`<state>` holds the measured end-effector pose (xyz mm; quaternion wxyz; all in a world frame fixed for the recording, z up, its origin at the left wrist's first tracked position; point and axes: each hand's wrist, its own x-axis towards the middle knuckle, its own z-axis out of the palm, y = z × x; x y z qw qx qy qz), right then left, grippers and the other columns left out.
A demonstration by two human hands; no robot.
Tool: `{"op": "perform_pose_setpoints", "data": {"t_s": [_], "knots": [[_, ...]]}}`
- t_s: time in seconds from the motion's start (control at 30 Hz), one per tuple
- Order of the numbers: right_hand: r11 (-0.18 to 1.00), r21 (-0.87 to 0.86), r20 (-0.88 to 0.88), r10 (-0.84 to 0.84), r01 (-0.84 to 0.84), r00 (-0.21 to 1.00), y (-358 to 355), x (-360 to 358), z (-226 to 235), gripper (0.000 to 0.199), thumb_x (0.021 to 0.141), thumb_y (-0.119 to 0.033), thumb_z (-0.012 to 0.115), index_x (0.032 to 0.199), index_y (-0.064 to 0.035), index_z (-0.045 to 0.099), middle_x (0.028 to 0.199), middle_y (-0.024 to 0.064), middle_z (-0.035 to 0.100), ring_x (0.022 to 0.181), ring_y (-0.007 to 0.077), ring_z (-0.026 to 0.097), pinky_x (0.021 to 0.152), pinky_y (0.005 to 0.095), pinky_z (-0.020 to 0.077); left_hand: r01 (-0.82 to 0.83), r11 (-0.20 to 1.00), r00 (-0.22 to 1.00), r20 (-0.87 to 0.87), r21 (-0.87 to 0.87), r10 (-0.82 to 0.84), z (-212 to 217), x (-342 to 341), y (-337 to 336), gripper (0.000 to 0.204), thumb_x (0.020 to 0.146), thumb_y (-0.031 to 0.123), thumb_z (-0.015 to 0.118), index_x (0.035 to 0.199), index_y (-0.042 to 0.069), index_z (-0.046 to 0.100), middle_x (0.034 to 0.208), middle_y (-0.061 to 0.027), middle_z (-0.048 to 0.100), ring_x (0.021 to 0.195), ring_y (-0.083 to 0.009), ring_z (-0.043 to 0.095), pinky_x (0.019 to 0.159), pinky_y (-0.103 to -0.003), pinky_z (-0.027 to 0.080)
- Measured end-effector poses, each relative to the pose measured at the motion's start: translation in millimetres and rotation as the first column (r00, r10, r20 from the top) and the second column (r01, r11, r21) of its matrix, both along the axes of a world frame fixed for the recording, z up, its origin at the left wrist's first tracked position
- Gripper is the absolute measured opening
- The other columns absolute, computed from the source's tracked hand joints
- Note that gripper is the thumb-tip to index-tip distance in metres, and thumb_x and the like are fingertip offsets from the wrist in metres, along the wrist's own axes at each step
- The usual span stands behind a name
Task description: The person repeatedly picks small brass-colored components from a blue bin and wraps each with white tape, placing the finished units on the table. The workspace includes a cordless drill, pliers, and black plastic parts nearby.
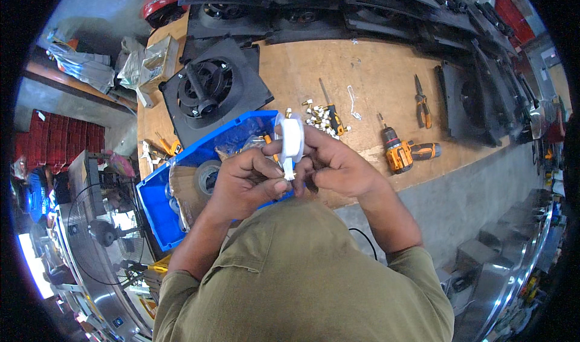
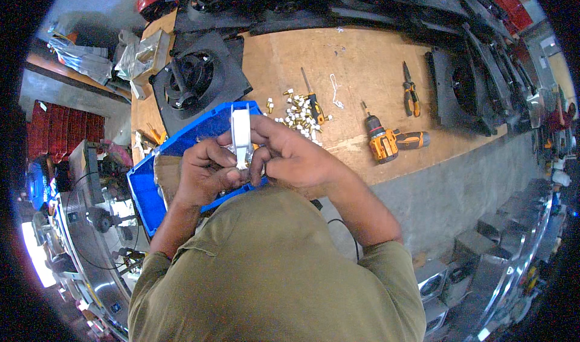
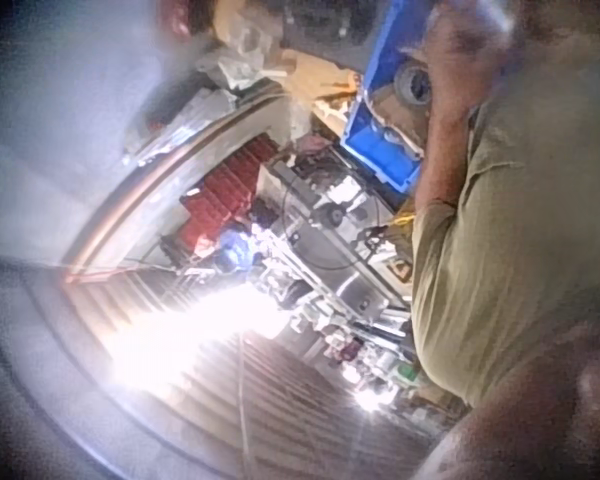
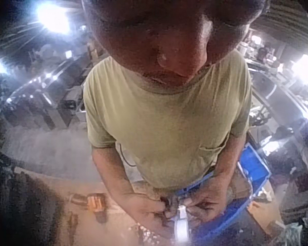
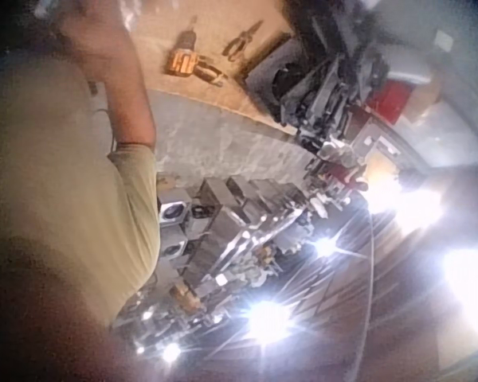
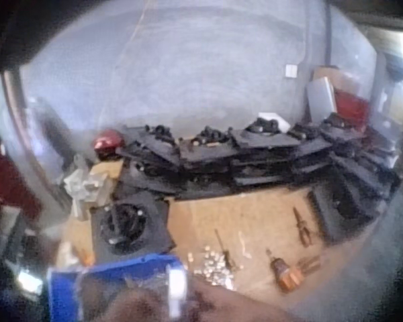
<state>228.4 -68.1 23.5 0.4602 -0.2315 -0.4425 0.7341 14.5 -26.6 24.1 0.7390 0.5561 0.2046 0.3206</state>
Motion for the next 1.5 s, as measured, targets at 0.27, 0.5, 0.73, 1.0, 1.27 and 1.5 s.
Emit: {"op": "perform_pose_setpoints", "data": {"t_s": [0.27,0.5,0.73,1.0,1.27,1.5], "knots": [[0.969,0.246,0.754,-0.193,0.003,0.627,-6.5,-10.6,-10.3,0.063,0.079,-0.002,0.052,0.14,0.0018,0.037,0.12,0.0268,0.06,0.102,0.0378,0.064,0.086,0.042,0.0509,-0.165,0.985,0.986,0.005,0.049,0.165,-0.3,-5.9,3.1,0.02,0.085,0.003,0.074,0.091,0.003,0.054,0.092,-0.0113,0.066,0.079,-0.0127,0.066,0.067,-0.027,0.055],[0.973,0.228,0.686,-0.144,-0.023,0.713,-25.6,-13.7,-9.4,0.064,0.074,-0.004,0.055,0.136,0.003,0.042,0.104,0.0301,0.062,0.095,0.0427,0.064,0.08,0.0455,0.0504,-0.319,0.941,0.941,-0.08,0.114,0.329,-4.5,-9.4,14.2,0.019,0.087,0.004,0.071,0.092,0.002,0.053,0.086,-0.0104,0.066,0.073,-0.0111,0.065,0.064,-0.025,0.054],[0.952,0.307,0.694,-0.216,-0.012,0.687,-34.5,-7.6,-1.1,0.062,0.073,-0.001,0.056,0.133,0.0032,0.045,0.091,0.0166,0.066,0.069,0.0194,0.065,0.06,0.0308,0.0484,-0.296,0.9,0.879,-0.278,0.319,0.388,-15.1,-1.2,14.7,0.014,0.086,0.007,0.073,0.088,0.001,0.06,0.084,-0.01,0.069,0.074,-0.0119,0.066,0.065,-0.027,0.053],[0.998,-0.053,0.405,0.007,0.016,0.914,-34.2,5.0,-1.1,0.056,0.078,-0.001,0.057,0.132,0.0053,0.045,0.103,0.0106,0.069,0.064,0.0078,0.062,0.056,0.0205,0.0472,0.017,0.764,0.772,-0.495,0.645,0.4,1.2,4.1,15.2,0.014,0.08,0.013,0.075,0.083,0.002,0.066,0.08,-0.0102,0.07,0.074,-0.0178,0.068,0.068,-0.031,0.052],[0.974,-0.224,0.157,0.068,-0.031,0.985,-35.4,13.3,3.6,0.056,0.079,-0.003,0.057,0.132,0.0039,0.045,0.105,0.0115,0.068,0.059,0.0099,0.059,0.052,0.0231,0.048,0.18,0.609,0.761,-0.502,0.773,0.412,11.1,6.4,12.9,0.01,0.077,0.009,0.072,0.084,0.005,0.067,0.083,-0.0118,0.069,0.079,-0.0291,0.069,0.07,-0.036,0.053],[0.97,-0.236,0.029,0.061,-0.052,0.998,-32.0,18.2,8.9,0.057,0.077,-0.009,0.064,0.13,0.0025,0.046,0.105,0.0106,0.068,0.059,0.0096,0.06,0.051,0.022,0.0477,0.282,0.648,0.731,-0.596,0.707,0.332,17.3,-0.7,14.4,0.013,0.073,0.008,0.072,0.083,0.005,0.065,0.08,-0.0118,0.068,0.077,-0.03,0.068,0.069,-0.037,0.052]]}}
